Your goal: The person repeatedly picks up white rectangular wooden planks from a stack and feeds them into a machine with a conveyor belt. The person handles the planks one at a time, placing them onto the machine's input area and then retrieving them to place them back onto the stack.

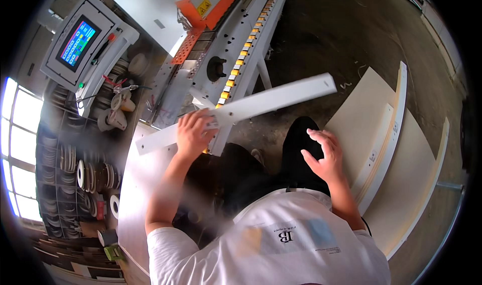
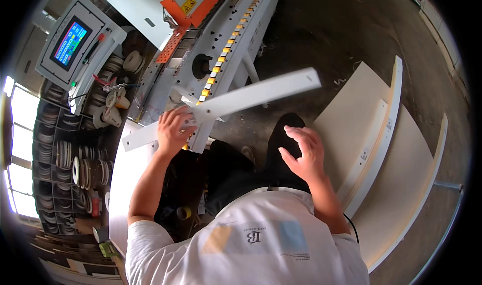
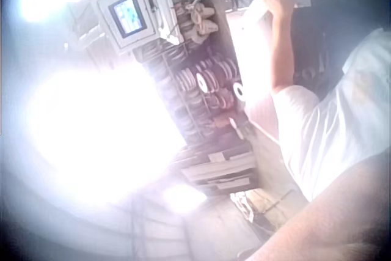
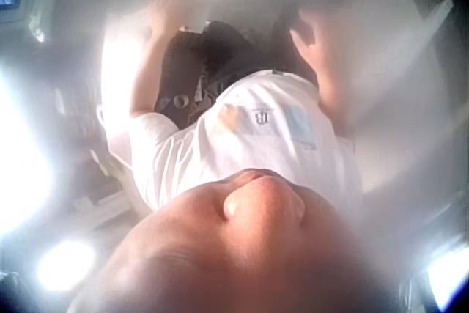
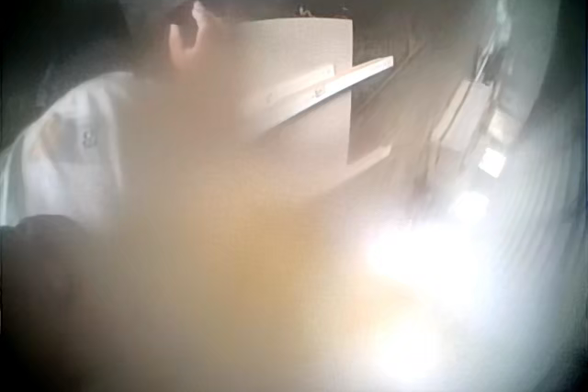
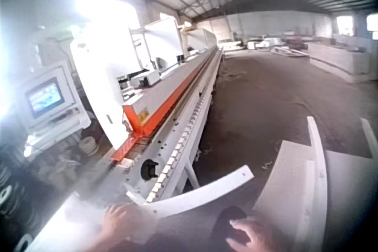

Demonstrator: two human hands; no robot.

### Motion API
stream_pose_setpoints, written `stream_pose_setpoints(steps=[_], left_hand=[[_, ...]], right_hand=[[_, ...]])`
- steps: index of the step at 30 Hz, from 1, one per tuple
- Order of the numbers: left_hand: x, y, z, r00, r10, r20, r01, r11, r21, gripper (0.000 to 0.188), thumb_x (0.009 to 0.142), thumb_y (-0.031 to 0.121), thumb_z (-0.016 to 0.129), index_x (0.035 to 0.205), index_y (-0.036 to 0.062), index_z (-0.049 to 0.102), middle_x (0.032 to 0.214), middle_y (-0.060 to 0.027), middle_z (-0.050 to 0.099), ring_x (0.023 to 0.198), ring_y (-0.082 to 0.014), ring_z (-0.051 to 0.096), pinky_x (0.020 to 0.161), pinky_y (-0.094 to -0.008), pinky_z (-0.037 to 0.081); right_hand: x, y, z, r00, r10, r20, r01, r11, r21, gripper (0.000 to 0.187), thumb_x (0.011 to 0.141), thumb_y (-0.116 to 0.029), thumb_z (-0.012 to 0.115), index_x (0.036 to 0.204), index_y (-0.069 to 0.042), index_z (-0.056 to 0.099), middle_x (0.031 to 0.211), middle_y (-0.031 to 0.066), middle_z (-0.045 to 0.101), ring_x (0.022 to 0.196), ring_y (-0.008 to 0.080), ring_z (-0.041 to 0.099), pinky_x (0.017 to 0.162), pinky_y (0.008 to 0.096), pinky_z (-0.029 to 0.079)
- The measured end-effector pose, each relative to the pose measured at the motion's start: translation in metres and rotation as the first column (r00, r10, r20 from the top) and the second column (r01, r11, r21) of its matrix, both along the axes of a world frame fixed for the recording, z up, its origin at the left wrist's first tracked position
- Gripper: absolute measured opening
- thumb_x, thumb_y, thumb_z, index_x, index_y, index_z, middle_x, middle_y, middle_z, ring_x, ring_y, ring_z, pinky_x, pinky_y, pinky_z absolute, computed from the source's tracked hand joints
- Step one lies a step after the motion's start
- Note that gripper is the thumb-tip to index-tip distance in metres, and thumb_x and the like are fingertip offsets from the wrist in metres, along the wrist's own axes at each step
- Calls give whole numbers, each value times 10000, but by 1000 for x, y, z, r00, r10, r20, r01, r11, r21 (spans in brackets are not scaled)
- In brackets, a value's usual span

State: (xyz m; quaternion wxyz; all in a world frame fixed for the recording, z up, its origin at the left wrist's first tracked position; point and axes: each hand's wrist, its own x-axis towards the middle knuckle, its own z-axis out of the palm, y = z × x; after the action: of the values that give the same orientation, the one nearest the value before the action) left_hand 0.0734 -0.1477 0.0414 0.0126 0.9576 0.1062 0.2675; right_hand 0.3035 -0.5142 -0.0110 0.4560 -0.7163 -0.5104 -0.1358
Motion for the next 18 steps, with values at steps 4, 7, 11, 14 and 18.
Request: stream_pose_setpoints(steps=[4, 7, 11, 14, 18], left_hand=[[-42, 52, -15, 953, 297, 62, -294, 955, -48, 402, 771, 202, 893, 1134, 122, 740, 1297, -54, 738, 1198, -327, 662, 1019, -458, 507], [-77, 89, -33, 877, 475, 73, -460, 874, -153, 373, 806, 217, 866, 1147, 124, 745, 1241, -75, 749, 1172, -345, 663, 1014, -458, 510], [-104, 117, -38, 799, 600, 22, -586, 787, -192, 321, 860, 262, 829, 1135, 125, 735, 1169, -97, 753, 1136, -373, 663, 1004, -466, 514], [-115, 133, -43, 748, 663, -21, -661, 742, -118, 288, 914, 292, 759, 1142, 120, 721, 1256, -94, 736, 1223, -353, 643, 1036, -457, 501], [-105, 147, -47, 744, 668, 13, -668, 744, -10, 314, 954, 305, 691, 1177, 84, 715, 1408, -86, 694, 1336, -319, 604, 1095, -440, 484]], right_hand=[[-8, 7, -18, 998, 42, -47, -42, 999, -17, 491, 802, -136, 885, 1237, -80, 664, 1268, 66, 764, 1109, 302, 710, 1010, 452, 551], [-12, 13, -25, 994, 68, -83, -73, 996, -56, 477, 803, -142, 879, 1241, -94, 695, 1227, 64, 767, 1095, 292, 709, 1007, 444, 552], [-12, 17, -42, 990, 65, -126, -80, 990, -118, 476, 809, -157, 873, 1253, -112, 709, 1176, 52, 771, 1081, 289, 709, 1004, 438, 550], [-8, 17, -60, 986, 68, -152, -93, 982, -163, 463, 821, -167, 864, 1255, -114, 710, 1166, 52, 773, 1088, 289, 708, 1010, 438, 545], [-8, 19, -94, 976, 46, -213, -93, 972, -216, 414, 834, -174, 855, 1218, -120, 711, 1139, 48, 784, 1075, 291, 718, 991, 426, 546]])
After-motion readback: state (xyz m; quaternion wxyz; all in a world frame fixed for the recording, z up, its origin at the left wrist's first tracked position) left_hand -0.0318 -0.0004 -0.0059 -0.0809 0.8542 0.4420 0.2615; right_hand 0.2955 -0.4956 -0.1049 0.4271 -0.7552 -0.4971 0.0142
